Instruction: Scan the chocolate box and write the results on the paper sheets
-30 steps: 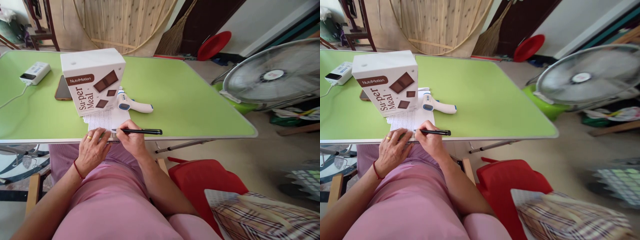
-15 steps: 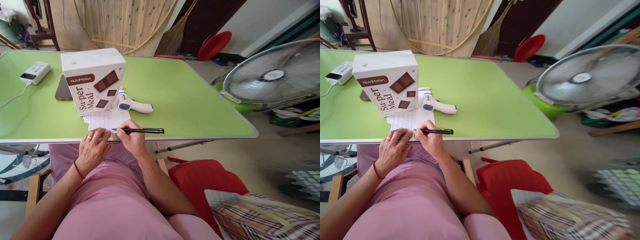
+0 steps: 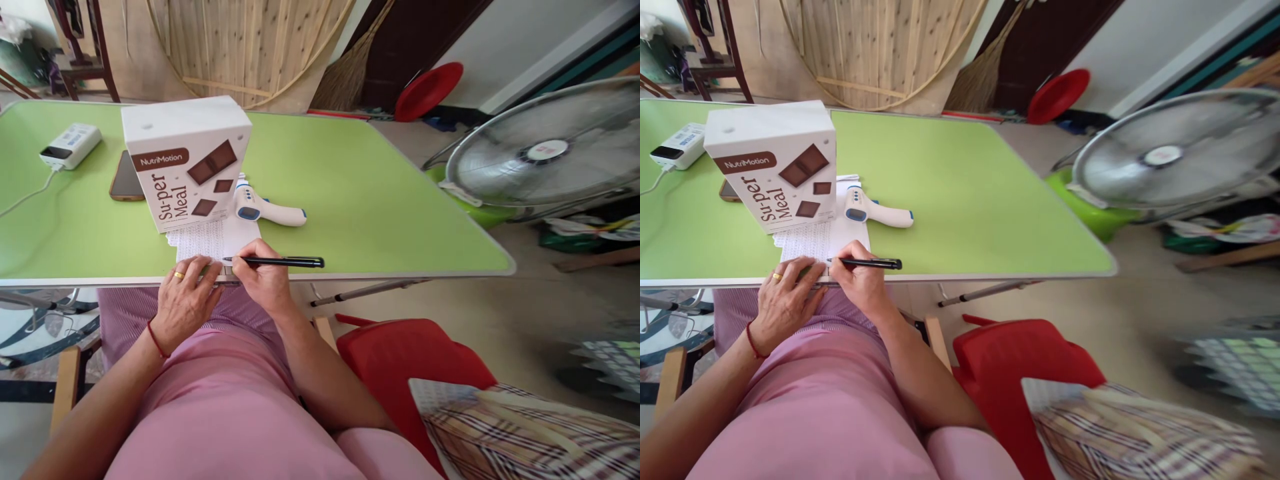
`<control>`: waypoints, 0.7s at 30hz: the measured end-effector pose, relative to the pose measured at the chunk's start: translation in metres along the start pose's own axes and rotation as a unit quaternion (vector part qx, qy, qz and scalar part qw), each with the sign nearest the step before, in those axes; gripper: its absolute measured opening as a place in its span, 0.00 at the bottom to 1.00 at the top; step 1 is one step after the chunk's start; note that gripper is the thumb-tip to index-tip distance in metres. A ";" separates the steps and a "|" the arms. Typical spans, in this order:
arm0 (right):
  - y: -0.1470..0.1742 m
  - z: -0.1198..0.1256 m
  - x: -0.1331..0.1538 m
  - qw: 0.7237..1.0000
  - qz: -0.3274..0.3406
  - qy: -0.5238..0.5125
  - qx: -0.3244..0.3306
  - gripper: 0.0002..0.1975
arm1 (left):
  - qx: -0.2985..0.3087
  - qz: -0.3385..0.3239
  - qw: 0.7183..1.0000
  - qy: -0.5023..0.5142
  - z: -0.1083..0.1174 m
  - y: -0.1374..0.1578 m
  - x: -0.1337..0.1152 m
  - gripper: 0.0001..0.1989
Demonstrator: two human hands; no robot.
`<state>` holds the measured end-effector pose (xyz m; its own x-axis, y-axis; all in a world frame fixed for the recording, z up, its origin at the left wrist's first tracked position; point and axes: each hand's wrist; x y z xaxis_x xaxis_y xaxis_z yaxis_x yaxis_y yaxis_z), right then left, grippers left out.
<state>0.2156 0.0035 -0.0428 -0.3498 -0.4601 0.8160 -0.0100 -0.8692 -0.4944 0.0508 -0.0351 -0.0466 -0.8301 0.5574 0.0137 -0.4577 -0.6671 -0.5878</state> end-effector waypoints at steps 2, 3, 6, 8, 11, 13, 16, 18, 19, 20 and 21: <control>0.000 0.000 0.000 1.000 -0.005 0.000 0.003 0.06 | -0.001 -0.001 1.000 0.001 0.000 0.000 0.000 0.14; 0.000 0.000 0.000 1.000 -0.008 -0.001 0.004 0.06 | -0.002 -0.002 1.000 0.001 0.000 0.000 0.000 0.14; -0.001 0.000 0.000 1.000 -0.011 -0.004 0.003 0.06 | -0.002 -0.002 1.000 0.001 0.000 -0.001 0.000 0.14; -0.001 -0.001 0.000 1.000 -0.014 -0.008 0.001 0.06 | -0.003 -0.002 1.000 0.001 0.000 -0.001 0.000 0.14; 0.000 -0.001 0.001 0.999 -0.025 -0.025 -0.008 0.05 | -0.003 -0.002 1.000 0.000 0.000 0.000 0.000 0.14; 0.000 0.000 0.003 0.999 -0.028 -0.039 -0.022 0.05 | -0.003 -0.002 1.000 0.000 0.001 0.000 0.000 0.14; -0.003 0.008 0.006 0.998 -0.002 -0.021 -0.058 0.03 | -0.002 -0.004 1.000 0.001 0.002 0.000 0.001 0.14; -0.010 0.016 0.006 0.996 0.039 0.038 -0.073 0.02 | -0.003 -0.006 1.000 -0.001 0.002 -0.001 0.001 0.14; -0.014 0.021 0.005 0.992 0.065 0.078 -0.077 0.03 | -0.004 -0.005 1.000 -0.002 0.002 -0.001 0.001 0.14; -0.019 0.026 0.003 0.985 0.091 0.124 -0.081 0.04 | -0.005 -0.005 1.000 -0.003 0.002 -0.001 0.001 0.14; -0.024 0.031 0.002 0.975 0.114 0.171 -0.085 0.05 | -0.006 -0.005 1.000 -0.004 0.002 -0.001 0.001 0.14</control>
<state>0.2440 0.0180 -0.0206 -0.6529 -0.5255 0.5455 -0.0404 -0.6950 -0.7179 0.0500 -0.0354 -0.0445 -0.8280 0.5601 0.0261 -0.4625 -0.6560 -0.5965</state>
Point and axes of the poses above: each hand's wrist, its own y-axis away from the middle knuckle, its own z-axis out of the back of the hand, x = y × z, and after that the axes turned 2 degrees about -z, right-handed
